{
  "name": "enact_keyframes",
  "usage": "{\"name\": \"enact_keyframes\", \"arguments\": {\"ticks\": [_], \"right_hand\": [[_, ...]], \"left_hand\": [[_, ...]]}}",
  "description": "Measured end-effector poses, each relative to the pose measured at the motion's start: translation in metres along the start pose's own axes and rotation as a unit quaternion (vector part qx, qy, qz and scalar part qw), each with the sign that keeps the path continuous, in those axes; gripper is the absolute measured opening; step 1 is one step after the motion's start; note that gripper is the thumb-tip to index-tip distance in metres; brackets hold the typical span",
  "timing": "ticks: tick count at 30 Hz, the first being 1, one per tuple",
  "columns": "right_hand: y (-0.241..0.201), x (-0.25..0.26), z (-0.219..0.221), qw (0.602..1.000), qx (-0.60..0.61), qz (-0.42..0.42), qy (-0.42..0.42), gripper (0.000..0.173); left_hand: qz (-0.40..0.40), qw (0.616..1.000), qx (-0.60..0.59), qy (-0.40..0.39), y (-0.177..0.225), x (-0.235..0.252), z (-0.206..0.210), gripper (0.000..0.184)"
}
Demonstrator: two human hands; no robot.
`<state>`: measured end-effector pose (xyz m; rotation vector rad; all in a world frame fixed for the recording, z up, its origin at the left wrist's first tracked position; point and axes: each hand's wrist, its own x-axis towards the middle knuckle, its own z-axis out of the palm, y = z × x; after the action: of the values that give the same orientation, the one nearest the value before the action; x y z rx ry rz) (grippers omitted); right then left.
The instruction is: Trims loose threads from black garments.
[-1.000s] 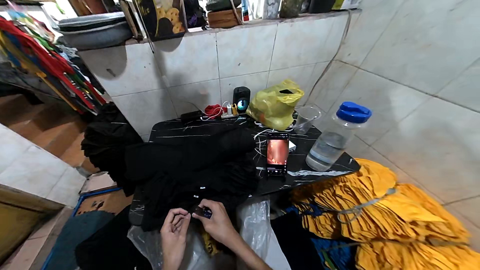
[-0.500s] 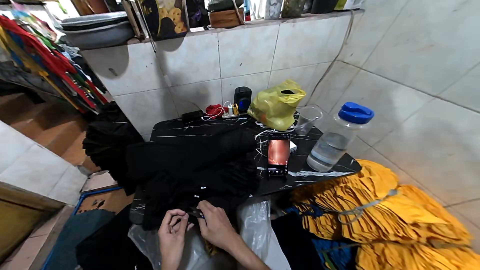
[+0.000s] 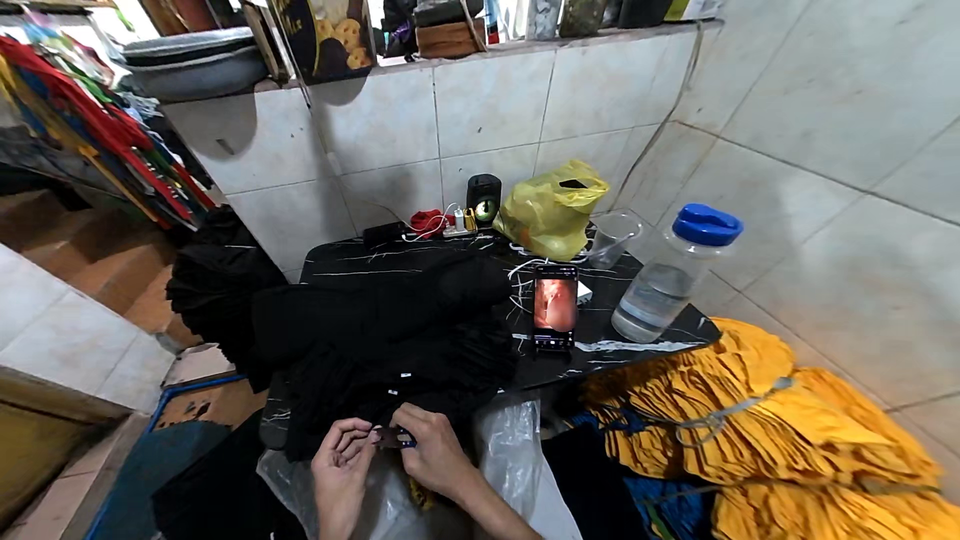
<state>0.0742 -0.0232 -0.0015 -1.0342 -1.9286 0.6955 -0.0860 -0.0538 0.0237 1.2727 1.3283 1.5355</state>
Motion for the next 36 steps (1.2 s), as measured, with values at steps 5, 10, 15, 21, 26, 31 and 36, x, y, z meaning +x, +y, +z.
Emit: {"name": "enact_keyframes", "arguments": {"ticks": [5,10,15,21,26,31,36], "right_hand": [[-0.002,0.005,-0.007,0.996,0.007,0.011,-0.090,0.022],[-0.002,0.008,-0.012,0.988,0.047,0.057,-0.132,0.024],[-0.003,0.008,-0.015,0.990,0.022,0.072,-0.123,0.020],[0.001,0.007,-0.012,0.992,0.101,0.057,-0.045,0.032],[0.003,0.005,0.000,0.993,0.109,0.044,0.002,0.012],[0.002,0.005,0.003,0.998,0.052,0.040,-0.012,0.021],[-0.004,0.005,0.001,0.996,0.018,0.072,-0.052,0.025]], "left_hand": [[-0.005,1.000,0.013,-0.006,0.002,0.000,-0.003,0.021],[-0.009,1.000,0.022,-0.009,0.001,-0.002,-0.004,0.018],[-0.015,1.000,-0.005,0.007,0.001,-0.002,-0.004,0.017],[-0.029,1.000,0.000,0.002,0.001,0.001,-0.006,0.022],[-0.014,0.999,0.013,-0.027,0.000,0.001,-0.006,0.019],[-0.006,0.998,0.043,-0.035,-0.005,0.000,-0.009,0.017],[-0.014,0.998,0.049,-0.029,-0.005,-0.004,-0.008,0.018]]}}
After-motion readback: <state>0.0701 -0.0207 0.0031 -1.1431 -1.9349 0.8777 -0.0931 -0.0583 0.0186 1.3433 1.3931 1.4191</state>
